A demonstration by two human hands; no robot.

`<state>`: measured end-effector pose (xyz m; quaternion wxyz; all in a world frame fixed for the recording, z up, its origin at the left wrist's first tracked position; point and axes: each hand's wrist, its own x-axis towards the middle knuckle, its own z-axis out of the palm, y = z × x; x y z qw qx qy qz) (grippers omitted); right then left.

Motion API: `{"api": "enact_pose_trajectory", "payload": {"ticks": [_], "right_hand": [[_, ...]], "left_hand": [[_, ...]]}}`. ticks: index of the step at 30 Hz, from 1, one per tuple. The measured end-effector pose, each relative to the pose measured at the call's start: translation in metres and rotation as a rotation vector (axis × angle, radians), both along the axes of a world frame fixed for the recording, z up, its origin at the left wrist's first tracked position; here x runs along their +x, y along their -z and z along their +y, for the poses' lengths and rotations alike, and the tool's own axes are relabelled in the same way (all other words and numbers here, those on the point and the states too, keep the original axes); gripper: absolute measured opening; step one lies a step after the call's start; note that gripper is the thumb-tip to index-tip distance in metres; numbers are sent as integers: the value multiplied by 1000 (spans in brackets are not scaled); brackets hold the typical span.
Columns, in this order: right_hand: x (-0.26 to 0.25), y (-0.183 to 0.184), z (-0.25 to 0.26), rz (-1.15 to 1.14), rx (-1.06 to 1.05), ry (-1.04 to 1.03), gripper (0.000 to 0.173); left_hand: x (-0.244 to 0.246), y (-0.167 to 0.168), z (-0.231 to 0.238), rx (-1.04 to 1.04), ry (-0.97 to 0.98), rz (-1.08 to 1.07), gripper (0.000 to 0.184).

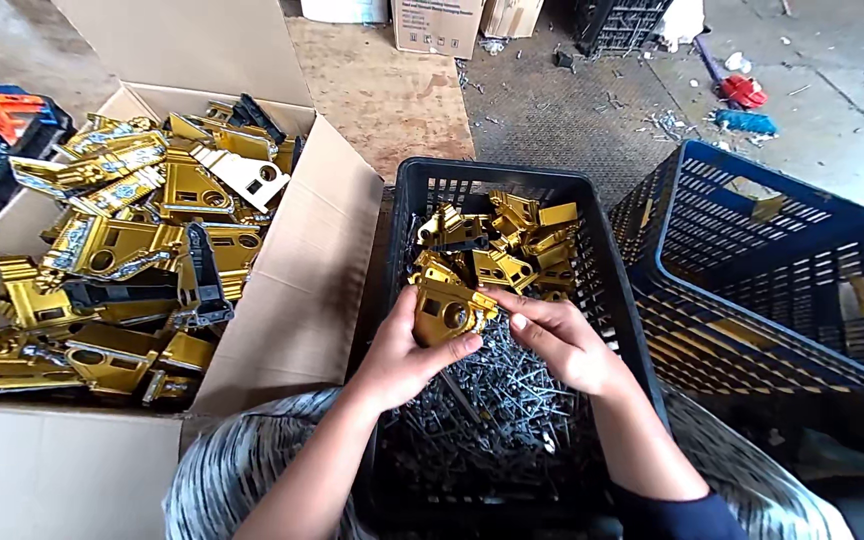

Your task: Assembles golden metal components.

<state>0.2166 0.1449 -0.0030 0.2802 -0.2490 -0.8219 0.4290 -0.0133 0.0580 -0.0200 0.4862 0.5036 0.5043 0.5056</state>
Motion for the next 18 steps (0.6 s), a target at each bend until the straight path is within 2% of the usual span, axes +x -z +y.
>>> {"api": "enact_pose_trajectory", "payload": {"ticks": [6, 11, 14, 18], "right_hand": [[3, -6, 2, -94, 87, 7, 42], [4, -4, 4, -238, 206, 69, 43], [2, 6, 3, -193, 169, 60, 42], [-6, 24, -3, -36, 6, 52, 43]], "left_hand": [[0, 1, 0, -8, -1, 52, 72], [-2, 3, 1, 57, -41, 220, 76], [-4, 3, 1, 57, -29, 265, 78], [2, 5, 0, 14, 7, 136, 72]]}}
